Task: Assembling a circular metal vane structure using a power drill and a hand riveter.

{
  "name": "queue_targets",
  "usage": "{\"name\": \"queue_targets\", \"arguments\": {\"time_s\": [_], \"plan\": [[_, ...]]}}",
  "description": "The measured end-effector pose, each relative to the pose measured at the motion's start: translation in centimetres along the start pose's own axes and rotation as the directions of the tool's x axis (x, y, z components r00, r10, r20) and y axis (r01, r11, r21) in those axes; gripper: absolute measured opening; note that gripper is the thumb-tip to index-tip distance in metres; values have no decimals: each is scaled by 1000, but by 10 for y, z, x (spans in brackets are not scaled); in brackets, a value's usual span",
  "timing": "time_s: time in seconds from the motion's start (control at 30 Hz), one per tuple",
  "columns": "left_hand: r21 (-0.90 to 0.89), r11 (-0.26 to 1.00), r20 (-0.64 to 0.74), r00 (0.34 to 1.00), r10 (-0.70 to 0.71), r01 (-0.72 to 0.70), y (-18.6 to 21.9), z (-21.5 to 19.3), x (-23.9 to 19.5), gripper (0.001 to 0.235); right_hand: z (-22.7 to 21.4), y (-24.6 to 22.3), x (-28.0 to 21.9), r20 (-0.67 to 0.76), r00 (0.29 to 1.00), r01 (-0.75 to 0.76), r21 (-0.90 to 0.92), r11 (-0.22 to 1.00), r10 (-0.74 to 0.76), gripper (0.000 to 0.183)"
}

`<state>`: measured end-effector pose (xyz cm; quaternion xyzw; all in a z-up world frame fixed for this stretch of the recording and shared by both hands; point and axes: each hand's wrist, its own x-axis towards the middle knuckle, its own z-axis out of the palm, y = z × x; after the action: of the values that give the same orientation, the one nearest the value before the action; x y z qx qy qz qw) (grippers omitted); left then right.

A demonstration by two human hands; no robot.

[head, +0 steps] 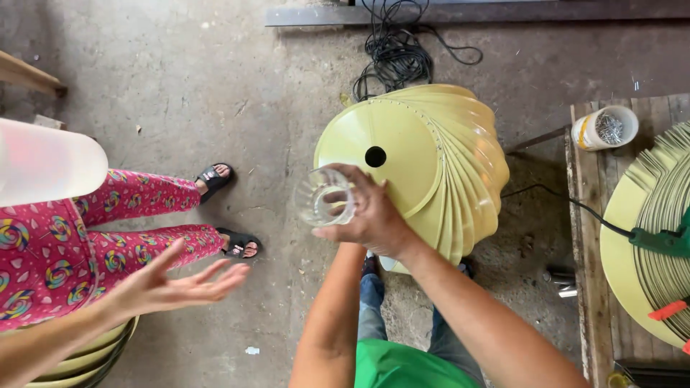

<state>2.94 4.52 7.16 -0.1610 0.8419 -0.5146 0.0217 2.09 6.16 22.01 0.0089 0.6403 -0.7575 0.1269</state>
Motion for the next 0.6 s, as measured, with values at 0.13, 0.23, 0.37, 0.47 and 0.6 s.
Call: {"name": "queue_targets", "arguments": {"time_s": [0.13,0.23,0.37,0.47,0.6], "plan": [[-867,-128,-476,721,503,-482,6,50,25,85,25,27,12,59,998,9,-95,995,-4,98],[-933,-91,-311,651,693,-349,41,60,21,88,41,37,18,106,993,61,-63,996,-54,98],[-945,-193,-322,654,685,-263,69,71,16,87,54,41,17,77,997,31,-145,989,-20,97],[-909,-318,-417,611,673,-270,67,84,20,83,65,53,21,19,990,141,-144,979,-140,94],[-892,-362,-451,603,658,-272,55,84,21,81,81,54,26,-19,984,168,-190,967,-175,94]]}}
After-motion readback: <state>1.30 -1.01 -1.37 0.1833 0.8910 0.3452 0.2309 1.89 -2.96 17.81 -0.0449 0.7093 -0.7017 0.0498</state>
